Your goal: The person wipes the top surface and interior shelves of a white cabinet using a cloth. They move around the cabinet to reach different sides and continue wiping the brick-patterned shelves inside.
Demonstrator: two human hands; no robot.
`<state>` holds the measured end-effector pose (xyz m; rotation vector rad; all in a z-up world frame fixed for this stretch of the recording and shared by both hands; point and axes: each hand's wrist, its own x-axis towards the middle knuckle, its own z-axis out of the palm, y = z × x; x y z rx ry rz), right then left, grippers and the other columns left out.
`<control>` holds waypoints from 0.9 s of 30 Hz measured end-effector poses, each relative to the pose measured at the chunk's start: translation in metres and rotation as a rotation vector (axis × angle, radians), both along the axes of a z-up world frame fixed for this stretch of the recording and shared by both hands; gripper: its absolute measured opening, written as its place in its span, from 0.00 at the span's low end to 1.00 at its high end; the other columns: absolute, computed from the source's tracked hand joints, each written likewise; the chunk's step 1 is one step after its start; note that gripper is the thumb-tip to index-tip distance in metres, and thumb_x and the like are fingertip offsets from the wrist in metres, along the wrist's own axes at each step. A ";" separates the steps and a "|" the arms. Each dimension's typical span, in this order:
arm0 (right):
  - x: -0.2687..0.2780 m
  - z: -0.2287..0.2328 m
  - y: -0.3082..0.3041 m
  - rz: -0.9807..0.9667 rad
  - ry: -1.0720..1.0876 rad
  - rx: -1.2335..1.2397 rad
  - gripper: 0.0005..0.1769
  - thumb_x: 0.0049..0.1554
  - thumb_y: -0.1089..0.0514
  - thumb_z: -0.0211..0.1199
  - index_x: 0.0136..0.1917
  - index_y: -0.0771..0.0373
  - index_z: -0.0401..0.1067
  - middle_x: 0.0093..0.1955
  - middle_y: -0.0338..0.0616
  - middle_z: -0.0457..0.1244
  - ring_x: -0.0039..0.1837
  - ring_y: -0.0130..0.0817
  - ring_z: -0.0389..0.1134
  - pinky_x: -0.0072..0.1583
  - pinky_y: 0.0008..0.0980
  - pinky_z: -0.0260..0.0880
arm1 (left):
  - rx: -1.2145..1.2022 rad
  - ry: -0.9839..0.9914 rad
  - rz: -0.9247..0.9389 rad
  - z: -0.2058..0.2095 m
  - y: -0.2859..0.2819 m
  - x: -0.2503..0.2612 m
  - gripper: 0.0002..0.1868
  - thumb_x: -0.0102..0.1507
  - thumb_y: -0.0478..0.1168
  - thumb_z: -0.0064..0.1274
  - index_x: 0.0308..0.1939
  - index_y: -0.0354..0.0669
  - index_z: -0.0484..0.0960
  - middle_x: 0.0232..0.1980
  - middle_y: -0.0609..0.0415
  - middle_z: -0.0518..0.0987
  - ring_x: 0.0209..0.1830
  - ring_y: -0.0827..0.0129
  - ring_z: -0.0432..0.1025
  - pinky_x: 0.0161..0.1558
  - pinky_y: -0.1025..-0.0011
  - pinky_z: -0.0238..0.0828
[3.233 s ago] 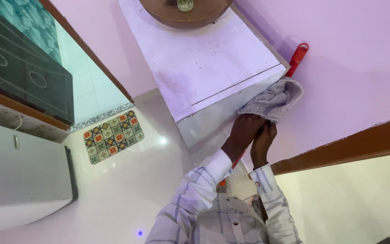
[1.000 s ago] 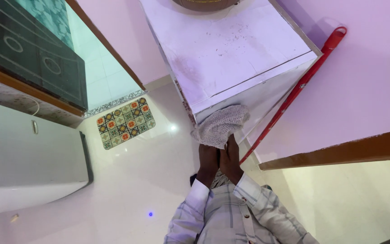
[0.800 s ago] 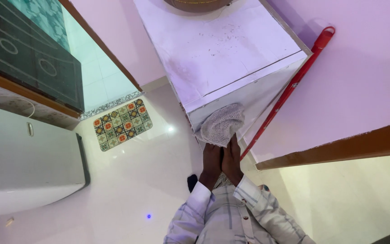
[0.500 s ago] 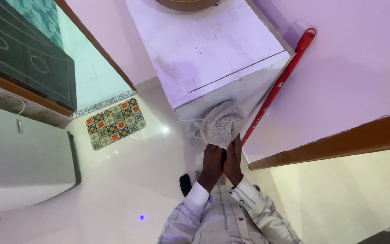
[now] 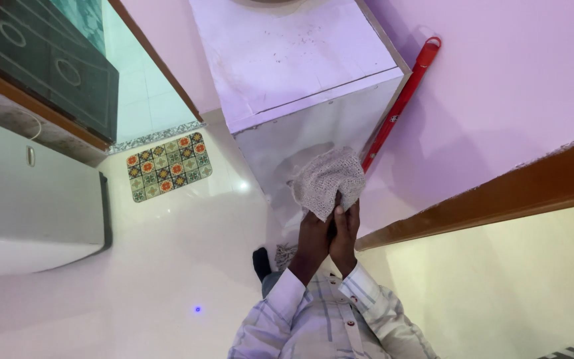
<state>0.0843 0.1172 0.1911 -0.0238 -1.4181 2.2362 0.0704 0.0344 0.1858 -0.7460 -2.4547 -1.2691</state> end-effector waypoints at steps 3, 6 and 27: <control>0.008 -0.001 0.007 0.014 -0.007 -0.039 0.33 0.69 0.53 0.52 0.82 0.67 0.50 0.78 0.49 0.55 0.78 0.39 0.55 0.77 0.38 0.53 | 0.000 0.020 0.001 0.002 0.006 0.010 0.33 0.63 0.35 0.54 0.74 0.46 0.69 0.60 0.36 0.76 0.57 0.40 0.74 0.57 0.52 0.73; 0.014 0.002 0.008 0.050 -0.011 -0.010 0.32 0.70 0.52 0.52 0.81 0.68 0.52 0.77 0.51 0.56 0.77 0.40 0.57 0.76 0.39 0.54 | 0.004 -0.009 0.021 0.005 0.005 0.019 0.34 0.64 0.34 0.54 0.75 0.48 0.69 0.60 0.36 0.77 0.57 0.40 0.74 0.57 0.52 0.74; 0.027 0.007 -0.112 0.108 0.068 0.112 0.25 0.70 0.54 0.51 0.76 0.68 0.60 0.68 0.46 0.64 0.67 0.33 0.65 0.68 0.32 0.63 | -0.001 -0.013 0.118 0.013 -0.134 0.040 0.33 0.61 0.33 0.57 0.72 0.47 0.72 0.63 0.35 0.77 0.60 0.38 0.74 0.56 0.51 0.75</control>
